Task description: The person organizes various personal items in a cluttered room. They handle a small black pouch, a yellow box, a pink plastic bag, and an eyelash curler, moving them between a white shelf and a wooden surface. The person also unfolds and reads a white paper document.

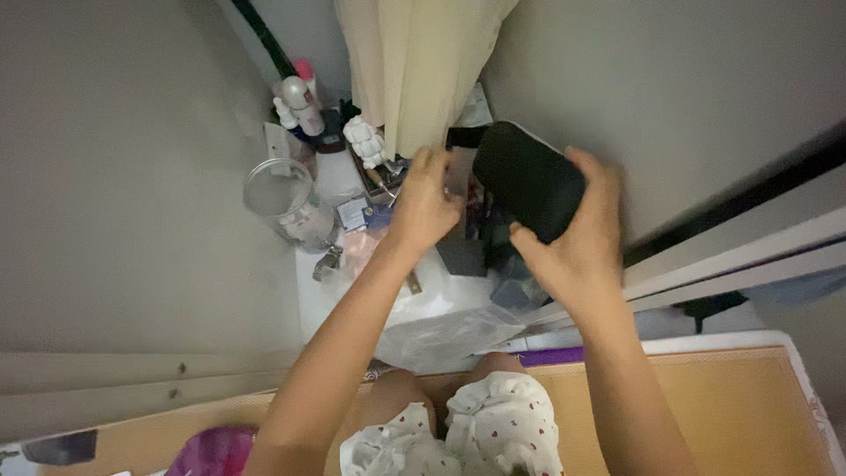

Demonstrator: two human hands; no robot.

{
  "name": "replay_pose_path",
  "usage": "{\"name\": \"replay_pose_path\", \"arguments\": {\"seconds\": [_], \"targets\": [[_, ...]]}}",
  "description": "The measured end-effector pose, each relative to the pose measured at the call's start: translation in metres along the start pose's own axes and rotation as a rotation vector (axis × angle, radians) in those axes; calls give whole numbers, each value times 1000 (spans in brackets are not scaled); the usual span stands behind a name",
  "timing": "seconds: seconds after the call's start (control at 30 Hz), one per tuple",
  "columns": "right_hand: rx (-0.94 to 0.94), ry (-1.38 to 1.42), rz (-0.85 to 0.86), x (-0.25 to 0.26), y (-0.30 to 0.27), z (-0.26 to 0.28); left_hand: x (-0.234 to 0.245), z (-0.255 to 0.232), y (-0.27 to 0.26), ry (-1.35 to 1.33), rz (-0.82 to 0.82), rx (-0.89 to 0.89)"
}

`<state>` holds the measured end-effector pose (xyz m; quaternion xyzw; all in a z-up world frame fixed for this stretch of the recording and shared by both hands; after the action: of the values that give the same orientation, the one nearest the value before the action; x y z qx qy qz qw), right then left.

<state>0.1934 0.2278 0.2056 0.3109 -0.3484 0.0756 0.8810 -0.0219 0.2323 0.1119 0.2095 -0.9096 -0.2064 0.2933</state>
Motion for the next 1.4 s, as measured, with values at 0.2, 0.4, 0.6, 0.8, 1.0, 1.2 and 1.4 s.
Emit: {"name": "replay_pose_path", "arguments": {"seconds": [0.2, 0.4, 0.6, 0.8, 1.0, 1.2, 1.4], "targets": [[57, -65, -57, 4, -3, 7, 32, -34, -17, -13, -233, 54], [-186, -64, 111, -12, -20, -4, 99, -39, -39, 111, -524, -128], [-34, -21, -152, -7, -44, 1, 124, 36, -84, -347, -813, 92], [330, 118, -222, -52, -95, 21, 129, 49, -117, -20, -860, 195], [406, -14, -1, -162, -126, 22, 81, 111, -145, 136, -630, 253], [328, -137, 15, -216, -126, -8, 61, 161, -164, -151, -446, 470], [336, 16, -18, -161, -129, 0, 62, 146, -145, 20, -396, 530]]}}
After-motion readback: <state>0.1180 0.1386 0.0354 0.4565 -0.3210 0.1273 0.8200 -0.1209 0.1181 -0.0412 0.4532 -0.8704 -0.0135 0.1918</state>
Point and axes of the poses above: each hand's wrist, its own y-axis towards the middle knuckle, its own x-axis out of the back of the hand, z = x × y, the point moved 7 cm from there along y, towards the middle knuckle, and after that the axes turned 9 degrees about -y, right-handed, at the moved point
